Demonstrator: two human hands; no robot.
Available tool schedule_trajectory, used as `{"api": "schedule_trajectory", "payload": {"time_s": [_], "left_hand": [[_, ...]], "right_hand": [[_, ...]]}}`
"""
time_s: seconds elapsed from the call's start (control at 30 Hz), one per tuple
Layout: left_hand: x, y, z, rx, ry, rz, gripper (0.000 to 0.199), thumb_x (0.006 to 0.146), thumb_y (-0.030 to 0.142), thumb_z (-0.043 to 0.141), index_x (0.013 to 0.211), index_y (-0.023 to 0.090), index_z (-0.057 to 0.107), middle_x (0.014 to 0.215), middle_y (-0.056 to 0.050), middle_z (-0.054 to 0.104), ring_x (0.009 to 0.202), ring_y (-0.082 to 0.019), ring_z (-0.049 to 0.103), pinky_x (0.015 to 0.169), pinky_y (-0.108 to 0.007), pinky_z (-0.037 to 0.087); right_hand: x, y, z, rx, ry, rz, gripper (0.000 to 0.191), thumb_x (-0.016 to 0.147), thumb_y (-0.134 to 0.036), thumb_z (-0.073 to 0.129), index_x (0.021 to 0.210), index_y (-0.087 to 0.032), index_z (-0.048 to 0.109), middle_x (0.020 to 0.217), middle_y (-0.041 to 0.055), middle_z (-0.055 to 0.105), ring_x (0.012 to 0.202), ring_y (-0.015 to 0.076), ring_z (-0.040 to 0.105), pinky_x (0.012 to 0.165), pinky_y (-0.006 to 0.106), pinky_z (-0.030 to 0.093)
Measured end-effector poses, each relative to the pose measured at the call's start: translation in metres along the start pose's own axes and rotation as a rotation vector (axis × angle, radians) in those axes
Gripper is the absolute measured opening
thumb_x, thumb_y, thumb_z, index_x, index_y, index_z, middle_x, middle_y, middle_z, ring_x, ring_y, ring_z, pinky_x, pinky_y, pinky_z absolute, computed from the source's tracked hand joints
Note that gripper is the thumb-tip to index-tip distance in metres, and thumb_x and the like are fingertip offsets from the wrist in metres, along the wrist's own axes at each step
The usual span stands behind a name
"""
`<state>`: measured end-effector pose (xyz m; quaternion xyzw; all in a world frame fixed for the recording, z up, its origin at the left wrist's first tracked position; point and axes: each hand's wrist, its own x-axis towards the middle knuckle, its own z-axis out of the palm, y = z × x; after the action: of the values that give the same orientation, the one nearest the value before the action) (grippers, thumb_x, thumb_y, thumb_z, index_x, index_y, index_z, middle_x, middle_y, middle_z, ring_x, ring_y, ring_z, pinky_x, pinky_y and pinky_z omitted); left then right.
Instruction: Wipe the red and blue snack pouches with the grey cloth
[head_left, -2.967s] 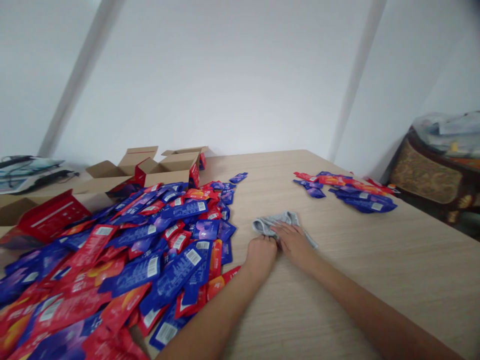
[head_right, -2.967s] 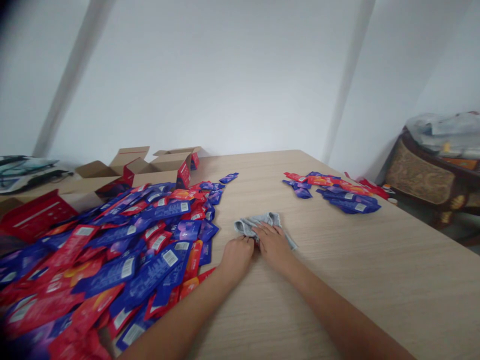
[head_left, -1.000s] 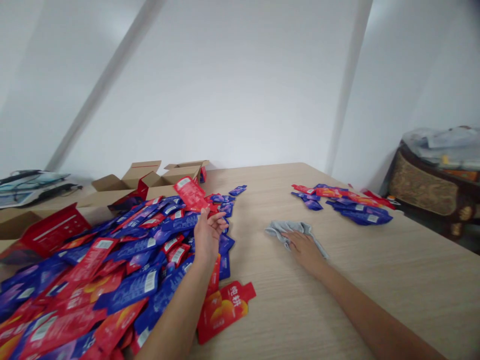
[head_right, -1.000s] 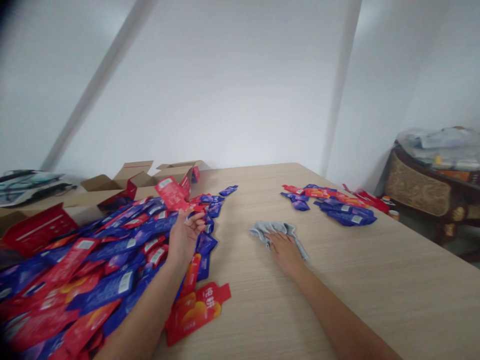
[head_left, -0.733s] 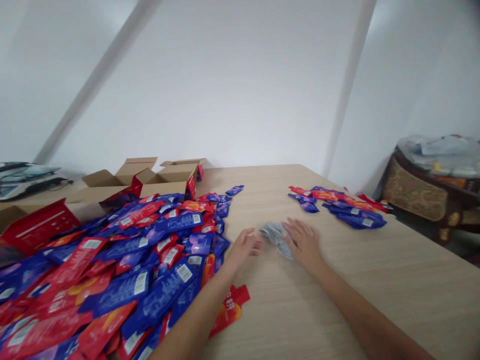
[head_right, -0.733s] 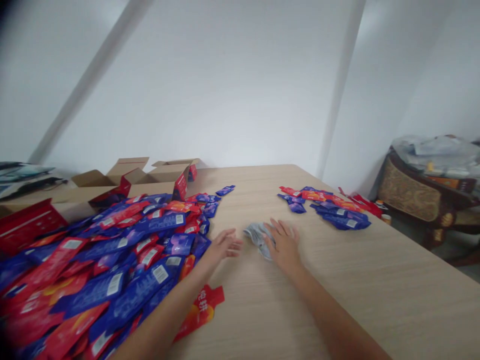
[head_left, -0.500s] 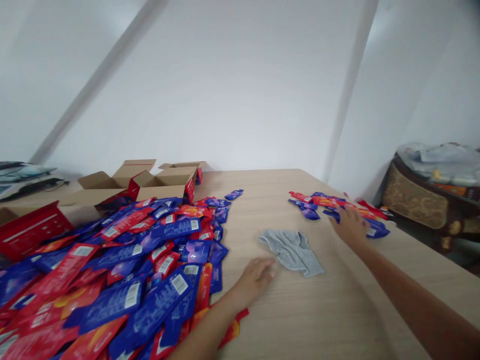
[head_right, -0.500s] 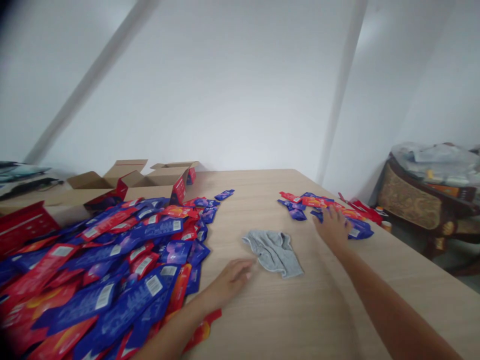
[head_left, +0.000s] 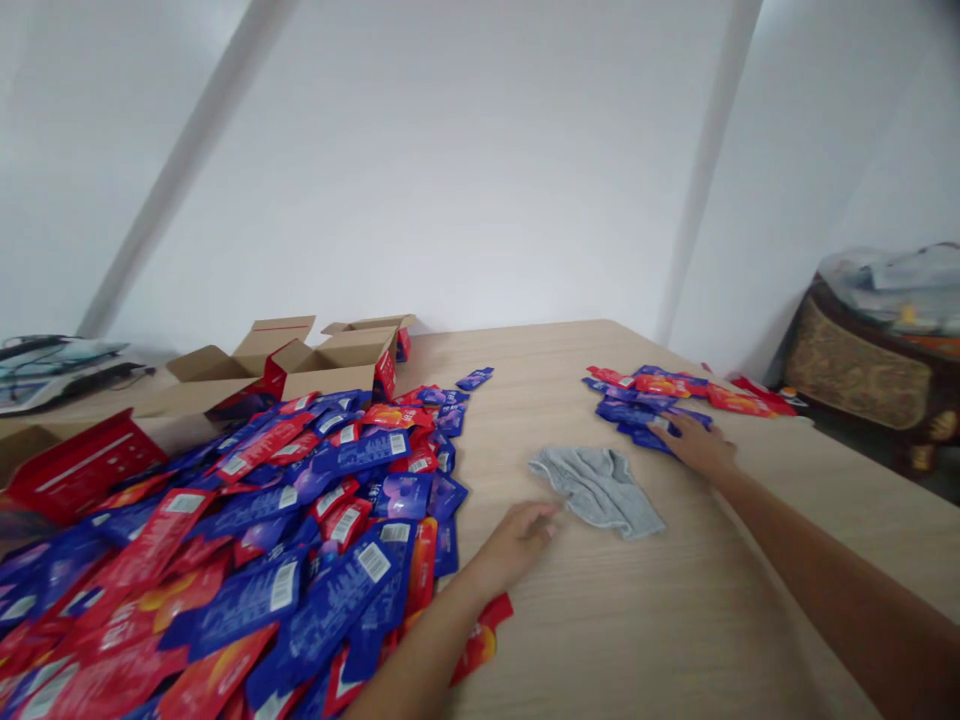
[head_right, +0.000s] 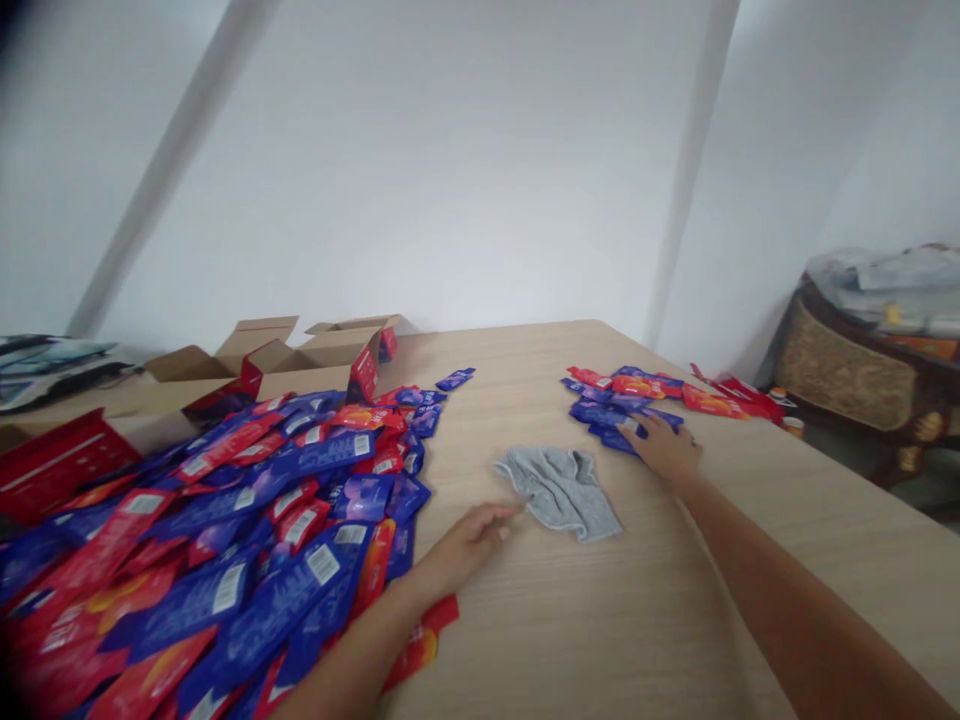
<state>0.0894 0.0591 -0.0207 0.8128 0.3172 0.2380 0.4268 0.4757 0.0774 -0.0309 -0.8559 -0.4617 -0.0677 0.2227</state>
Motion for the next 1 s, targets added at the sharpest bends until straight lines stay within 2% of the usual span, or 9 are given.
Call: {"api": "schedule_trajectory", "payload": {"time_s": [0.13, 0.23, 0.37, 0.43, 0.57, 0.7, 0.8, 0.9, 1.0], "left_hand": [[0.001, 0.003, -0.001, 0.028, 0.015, -0.035, 0.038, 0.085, 0.03, 0.05, 0.119, 0.015, 0.057, 0.122, -0.011, 0.058, 0.114, -0.022, 0.051, 0.099, -0.035, 0.037], [0.002, 0.003, -0.002, 0.016, 0.032, -0.031, 0.037, 0.083, 0.028, 0.051, 0.117, 0.015, 0.058, 0.119, -0.011, 0.059, 0.112, -0.022, 0.052, 0.098, -0.035, 0.038], [0.005, -0.001, -0.002, -0.041, 0.07, -0.021, 0.028, 0.078, 0.018, 0.051, 0.104, 0.015, 0.062, 0.105, -0.008, 0.064, 0.102, -0.02, 0.056, 0.093, -0.033, 0.042], [0.006, -0.004, -0.002, -0.079, 0.112, -0.045, 0.026, 0.073, 0.008, 0.046, 0.092, 0.015, 0.062, 0.094, -0.005, 0.065, 0.093, -0.017, 0.059, 0.089, -0.031, 0.044], [0.01, 0.001, -0.007, -0.044, 0.269, -0.151, 0.024, 0.069, 0.003, 0.039, 0.077, 0.016, 0.058, 0.075, -0.001, 0.061, 0.076, -0.015, 0.058, 0.077, -0.029, 0.047], [0.027, 0.02, -0.012, 0.195, 0.345, -0.066, 0.024, 0.074, 0.009, 0.041, 0.087, 0.017, 0.06, 0.089, -0.004, 0.063, 0.088, -0.016, 0.058, 0.084, -0.03, 0.045], [0.055, 0.031, -0.009, 0.356, 0.259, 0.017, 0.036, 0.076, 0.01, 0.043, 0.109, 0.015, 0.058, 0.115, -0.009, 0.06, 0.108, -0.019, 0.053, 0.097, -0.032, 0.039], [0.086, 0.031, 0.0, 0.525, 0.05, -0.005, 0.055, 0.074, 0.013, 0.052, 0.129, 0.012, 0.046, 0.137, -0.014, 0.046, 0.127, -0.024, 0.04, 0.106, -0.035, 0.029], [0.1, 0.027, 0.008, 0.682, -0.087, -0.048, 0.06, 0.078, 0.023, 0.055, 0.136, 0.014, 0.038, 0.144, -0.014, 0.036, 0.132, -0.029, 0.032, 0.107, -0.043, 0.026]], "right_hand": [[-0.035, -0.059, 0.004, 0.082, -0.039, -0.075, 0.05, 0.089, -0.046, 0.036, 0.131, -0.021, 0.05, 0.137, 0.0167, 0.046, 0.124, 0.042, 0.037, 0.091, 0.068, 0.03], [-0.054, -0.091, 0.0, 0.132, -0.062, -0.168, 0.044, 0.091, -0.038, 0.034, 0.128, -0.022, 0.052, 0.135, 0.0111, 0.049, 0.126, 0.0291, 0.041, 0.1, 0.053, 0.033], [-0.095, -0.118, -0.019, 0.279, 0.046, -0.394, 0.042, 0.092, -0.039, 0.033, 0.123, -0.021, 0.055, 0.136, 0.0094, 0.049, 0.126, 0.025, 0.039, 0.102, 0.048, 0.03], [-0.124, -0.129, -0.028, 0.32, -0.046, -0.592, 0.041, 0.092, -0.038, 0.034, 0.124, -0.021, 0.054, 0.13, 0.0092, 0.054, 0.122, 0.0222, 0.044, 0.1, 0.042, 0.033], [-0.169, -0.148, -0.038, 0.213, -0.208, -0.798, 0.041, 0.085, -0.039, 0.05, 0.124, -0.027, 0.053, 0.131, 0.0078, 0.052, 0.12, 0.0266, 0.041, 0.097, 0.047, 0.032], [-0.183, -0.158, -0.047, 0.218, -0.328, -0.913, 0.028, 0.08, -0.023, 0.053, 0.107, -0.023, 0.061, 0.114, 0.0077, 0.058, 0.109, 0.0235, 0.048, 0.091, 0.037, 0.038], [-0.185, -0.157, -0.059, 0.305, -0.408, -0.964, 0.025, 0.073, -0.018, 0.056, 0.096, -0.023, 0.064, 0.104, 0.005, 0.061, 0.098, 0.0207, 0.054, 0.084, 0.029, 0.042], [-0.18, -0.147, -0.069, 0.484, -0.577, -0.994, 0.021, 0.069, -0.016, 0.057, 0.084, -0.025, 0.067, 0.092, -0.0022, 0.065, 0.081, 0.0151, 0.058, 0.074, 0.022, 0.043], [-0.161, -0.131, -0.073, 0.719, -0.69, -0.834, 0.015, 0.066, -0.016, 0.055, 0.075, -0.021, 0.065, 0.072, -0.0052, 0.064, 0.065, 0.0119, 0.056, 0.06, 0.02, 0.04]]}}
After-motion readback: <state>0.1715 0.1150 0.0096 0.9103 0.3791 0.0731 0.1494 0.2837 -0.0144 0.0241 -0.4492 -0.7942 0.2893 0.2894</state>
